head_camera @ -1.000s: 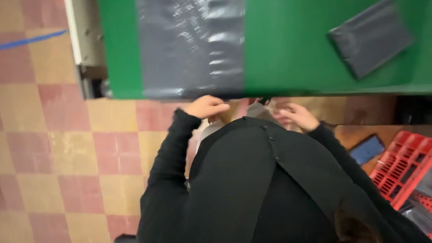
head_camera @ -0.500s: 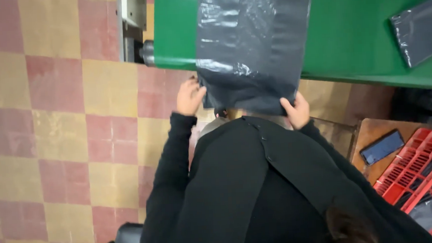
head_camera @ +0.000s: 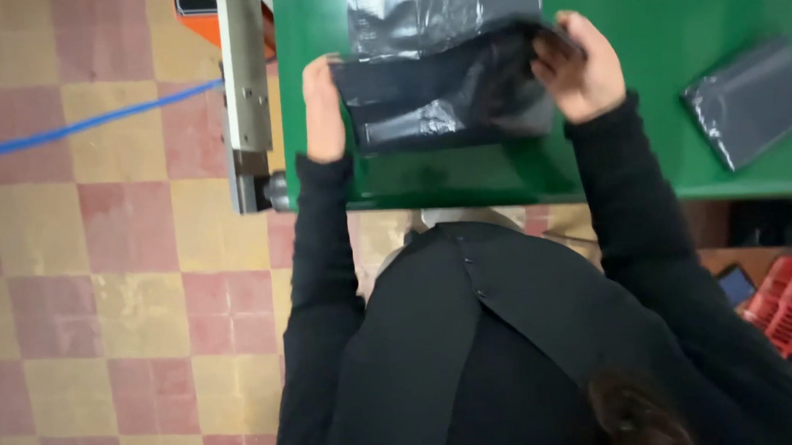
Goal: Manually folding plastic bags retrieved from a conveyor belt and stacking them into a red plastic crate.
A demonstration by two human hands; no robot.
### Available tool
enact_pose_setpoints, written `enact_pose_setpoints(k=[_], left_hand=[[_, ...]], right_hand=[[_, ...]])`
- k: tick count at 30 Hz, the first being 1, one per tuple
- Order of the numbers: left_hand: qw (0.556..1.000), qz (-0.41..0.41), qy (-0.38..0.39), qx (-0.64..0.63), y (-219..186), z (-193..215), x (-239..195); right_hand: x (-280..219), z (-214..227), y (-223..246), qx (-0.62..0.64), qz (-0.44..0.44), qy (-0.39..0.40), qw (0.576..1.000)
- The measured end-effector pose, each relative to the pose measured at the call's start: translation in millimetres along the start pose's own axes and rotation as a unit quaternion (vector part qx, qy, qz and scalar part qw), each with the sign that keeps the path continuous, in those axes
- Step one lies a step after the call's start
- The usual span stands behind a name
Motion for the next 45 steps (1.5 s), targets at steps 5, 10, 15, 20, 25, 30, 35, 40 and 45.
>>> enact_pose_setpoints(k=[5, 10, 15, 20, 25, 30, 35, 40, 45], left_hand=[[0.991, 0.042, 0.059, 0.117, 179.5, 2.5, 81.0], [0.974, -0.003, 0.008, 0.226, 203.9, 0.0, 98.0], [0.921, 0.136, 0.015, 0.365, 127.7, -26.8, 119.9], [0.907, 0.105, 0.017, 0.407, 131.9, -26.9, 119.8], [0.75, -0.08, 0.084, 0.651, 49.9, -69.8, 153.6], [0.94, 0.06, 0.165, 0.291, 100.7, -93.4, 103.1], [0.878, 0.376, 0.049, -0.291, 130.6, -76.0, 82.6], [0.849, 0.37, -0.001, -0.377, 129.6, -11.5, 46.2], [0.959, 0.21, 0.027, -0.188, 118.9, 16.1, 13.0]], right_hand=[[147.2, 22.7, 37.0, 0.07, -0.076, 0.043, 0.994], [172.6, 17.7, 58.8, -0.15, -0.124, -0.076, 0.978], [172.1, -23.3, 110.3, -0.594, 0.258, -0.168, 0.743], [215.5, -24.0, 95.0, -0.757, 0.318, -0.095, 0.563], [252.2, -22.1, 85.9, -0.839, 0.178, -0.137, 0.496], [298.8, 26.8, 22.8, -0.811, 0.176, -0.185, 0.526], [103.4, -74.4, 49.2, -0.674, 0.362, -0.188, 0.616], [-23.8, -75.6, -4.2, -0.689, 0.435, -0.168, 0.555], [-30.5, -50.1, -44.5, -0.714, 0.41, -0.207, 0.529]])
Point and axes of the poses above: each hand's wrist, its own x-axis towards the middle knuckle, its own z-axis out of the back of the hand, y = z × x, the point moved 4 cm from there along x, towards the middle knuckle, and after that the axes turned 14 degrees about -z, right-handed, at the moved point
